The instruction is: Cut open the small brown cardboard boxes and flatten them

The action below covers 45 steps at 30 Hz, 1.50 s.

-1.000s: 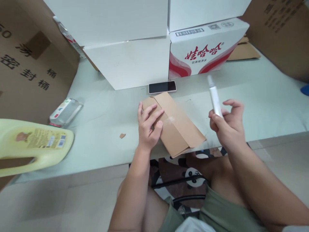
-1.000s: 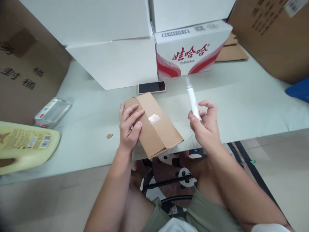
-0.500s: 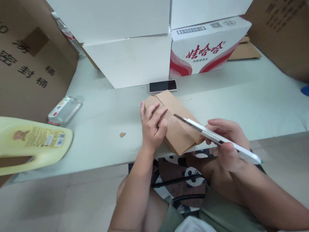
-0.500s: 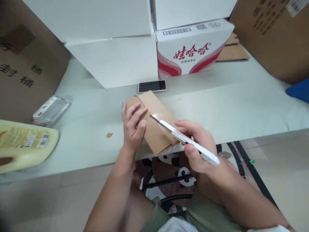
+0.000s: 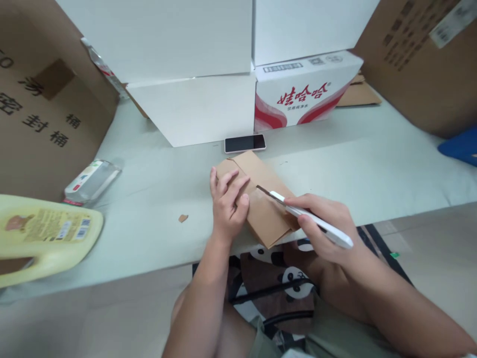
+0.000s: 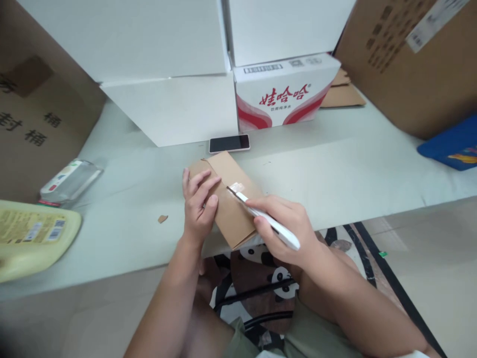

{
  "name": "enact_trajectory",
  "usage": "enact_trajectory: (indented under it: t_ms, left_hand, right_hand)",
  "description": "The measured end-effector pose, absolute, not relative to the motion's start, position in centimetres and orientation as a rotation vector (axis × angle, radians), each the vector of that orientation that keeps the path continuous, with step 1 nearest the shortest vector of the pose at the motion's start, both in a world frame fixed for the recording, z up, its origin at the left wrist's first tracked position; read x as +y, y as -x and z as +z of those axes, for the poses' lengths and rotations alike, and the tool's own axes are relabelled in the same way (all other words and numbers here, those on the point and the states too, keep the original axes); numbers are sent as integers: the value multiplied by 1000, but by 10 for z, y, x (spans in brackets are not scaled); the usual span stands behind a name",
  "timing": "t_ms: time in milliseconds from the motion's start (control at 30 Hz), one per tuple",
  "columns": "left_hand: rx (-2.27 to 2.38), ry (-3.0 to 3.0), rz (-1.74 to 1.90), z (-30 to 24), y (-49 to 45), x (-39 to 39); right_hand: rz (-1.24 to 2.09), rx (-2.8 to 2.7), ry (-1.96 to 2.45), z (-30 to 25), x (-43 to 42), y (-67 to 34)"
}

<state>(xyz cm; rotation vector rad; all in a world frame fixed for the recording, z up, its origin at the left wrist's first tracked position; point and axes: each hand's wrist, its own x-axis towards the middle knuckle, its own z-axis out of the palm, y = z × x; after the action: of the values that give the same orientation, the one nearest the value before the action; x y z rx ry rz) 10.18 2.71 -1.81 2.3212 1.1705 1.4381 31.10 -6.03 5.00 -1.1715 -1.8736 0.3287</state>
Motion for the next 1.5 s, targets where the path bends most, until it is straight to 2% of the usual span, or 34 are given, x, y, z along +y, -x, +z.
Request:
enact_trajectory:
  t_ms: [367,467,567,667,767,867,1000,1100,1200,1333,1500]
  left_hand:
    - [1220,-2309,1360,-17,-98,27]
    - [1218,-2305,1388,-18,-98,28]
    - [1133,-2283,1464,-20,-98,30]
    - [1087,-2272,1469,-23,-92,34]
    - [1088,-2231,1415,-26,-78,40]
    - [1095,-2094,1410,-33,-59,47]
    - [1280,-1724,1466,-42,-41,54]
    - [1301,-1328,1460,-45,-37,52]
    - [1169,-1069,1363,-44,-37,47]
    - [1233,-1194,1323,-39,-35,42]
    - [1290,-1083,1318,-28,-32,39]
  right_hand:
    - [414,-1725,1119,46,-67,-320]
    - [491,-1574,1086,41,-73,-329]
    - [416,-1298,987,30,-71,-344]
    - [265,-1232,1258,9,-52,-362]
    - [205,-1516,1731,-20,-26,-378]
    - [300,-1755,2018,-45,-8,-389]
    - [355,-1831,2155,-60,-5,-392]
    - [362,-1895,2052,-63,-9,-383]
    - [515,-2022,1786,-65,-9,-366]
    - [726,-1936,1400,-63,-2,-340]
    - [909,-1541,1311,-67,4,-322]
